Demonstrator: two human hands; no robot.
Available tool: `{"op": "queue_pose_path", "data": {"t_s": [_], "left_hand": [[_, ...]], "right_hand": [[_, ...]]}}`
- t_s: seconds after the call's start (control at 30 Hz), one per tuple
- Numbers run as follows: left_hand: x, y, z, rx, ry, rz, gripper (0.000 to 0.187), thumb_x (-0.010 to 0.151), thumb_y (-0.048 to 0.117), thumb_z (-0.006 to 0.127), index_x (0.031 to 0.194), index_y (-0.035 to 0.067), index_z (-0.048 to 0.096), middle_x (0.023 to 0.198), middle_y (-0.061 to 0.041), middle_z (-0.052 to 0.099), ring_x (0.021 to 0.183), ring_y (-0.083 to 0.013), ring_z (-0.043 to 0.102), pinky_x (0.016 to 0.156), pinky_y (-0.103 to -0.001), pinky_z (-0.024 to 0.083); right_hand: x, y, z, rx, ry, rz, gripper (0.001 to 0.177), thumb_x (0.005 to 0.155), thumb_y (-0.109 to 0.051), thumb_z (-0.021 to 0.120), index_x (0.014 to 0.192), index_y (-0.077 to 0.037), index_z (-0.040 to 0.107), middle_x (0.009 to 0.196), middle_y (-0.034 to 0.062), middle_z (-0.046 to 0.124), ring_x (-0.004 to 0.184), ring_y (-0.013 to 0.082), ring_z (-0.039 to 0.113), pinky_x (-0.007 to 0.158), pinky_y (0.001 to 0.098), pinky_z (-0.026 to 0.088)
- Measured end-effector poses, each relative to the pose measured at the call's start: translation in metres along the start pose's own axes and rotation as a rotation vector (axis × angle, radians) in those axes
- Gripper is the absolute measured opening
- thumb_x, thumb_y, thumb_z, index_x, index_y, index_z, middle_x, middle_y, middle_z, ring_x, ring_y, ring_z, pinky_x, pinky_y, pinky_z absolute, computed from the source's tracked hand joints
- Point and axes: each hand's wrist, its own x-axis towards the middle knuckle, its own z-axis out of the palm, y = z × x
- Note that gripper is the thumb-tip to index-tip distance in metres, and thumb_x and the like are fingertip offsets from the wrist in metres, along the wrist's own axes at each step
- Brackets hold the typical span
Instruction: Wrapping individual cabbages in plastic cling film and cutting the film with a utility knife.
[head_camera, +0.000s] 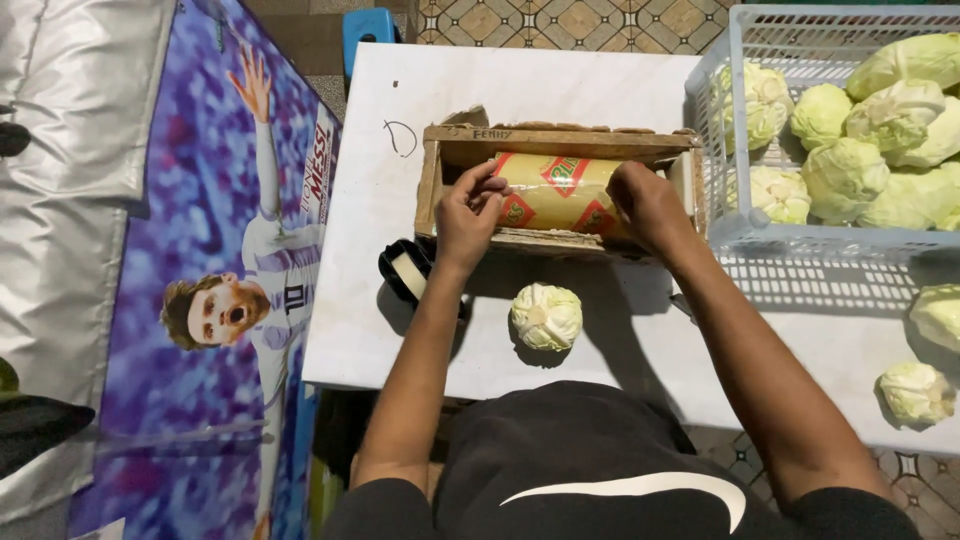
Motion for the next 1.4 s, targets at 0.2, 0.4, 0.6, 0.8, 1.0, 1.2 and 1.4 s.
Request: {"op": "queue_pose_path", "data": {"t_s": [0.2,0.4,0.6,0.8,1.0,1.2,1.4], "left_hand": [[0.001,0.004,0.002,0.214,0.102,0.130,0.024,0.088,-0.004,0.075,0.109,0.006,0.077,0.091,-0.014,0.075,0.082,-0.0264,0.079,0.071,-0.031,0.064],[-0.005,0.000,-0.002,0.257,0.157,0.123,0.018,0.087,0.002,0.077,0.101,0.012,0.080,0.082,-0.003,0.073,0.077,-0.0189,0.078,0.067,-0.026,0.063],[-0.008,0.002,-0.005,0.303,0.183,0.134,0.009,0.089,0.014,0.078,0.099,0.017,0.080,0.081,-0.005,0.073,0.079,-0.0219,0.076,0.070,-0.033,0.062],[-0.006,0.000,-0.003,0.331,0.174,0.161,0.010,0.093,0.025,0.076,0.097,0.015,0.076,0.085,-0.005,0.072,0.088,-0.0276,0.074,0.077,-0.037,0.059],[-0.008,0.013,0.005,0.342,0.166,0.205,0.002,0.090,0.013,0.069,0.089,0.013,0.068,0.086,-0.002,0.069,0.079,-0.0165,0.065,0.072,-0.030,0.052],[-0.014,0.019,0.008,0.286,0.098,0.158,0.001,0.094,0.012,0.067,0.094,0.012,0.069,0.090,-0.003,0.072,0.083,-0.0151,0.069,0.075,-0.028,0.059],[-0.020,0.012,0.008,0.169,0.077,0.196,0.004,0.097,0.014,0.066,0.095,0.010,0.066,0.088,-0.002,0.067,0.084,-0.0126,0.063,0.074,-0.027,0.053]], "right_hand": [[0.001,0.013,0.015,-0.061,-0.079,0.016,0.018,0.086,-0.012,0.076,0.099,-0.016,0.064,0.091,0.0050,0.063,0.086,0.0317,0.071,0.078,0.0423,0.060],[-0.010,0.024,0.014,-0.065,-0.109,0.050,0.011,0.090,-0.019,0.076,0.096,-0.022,0.067,0.101,0.0078,0.062,0.090,0.0370,0.071,0.080,0.0449,0.059],[-0.015,0.037,0.000,-0.061,-0.149,0.075,0.017,0.090,-0.018,0.078,0.102,-0.026,0.069,0.101,0.0077,0.058,0.096,0.0366,0.069,0.088,0.0451,0.058],[-0.018,0.054,0.009,0.011,-0.061,0.041,0.012,0.097,-0.018,0.077,0.104,-0.024,0.070,0.097,0.0086,0.060,0.094,0.0342,0.068,0.085,0.0428,0.057],[-0.025,0.004,-0.026,0.263,0.018,0.064,0.006,0.103,-0.008,0.072,0.103,-0.002,0.074,0.100,0.0141,0.065,0.087,0.0275,0.063,0.078,0.0378,0.049],[-0.031,-0.012,-0.019,0.420,0.082,0.164,0.007,0.105,-0.003,0.068,0.099,-0.003,0.071,0.091,0.0111,0.066,0.077,0.0191,0.070,0.069,0.0322,0.055],[-0.033,-0.023,-0.017,0.297,0.122,0.112,0.023,0.091,-0.005,0.086,0.110,-0.008,0.074,0.094,0.0079,0.060,0.073,0.0179,0.059,0.069,0.0324,0.048]]}}
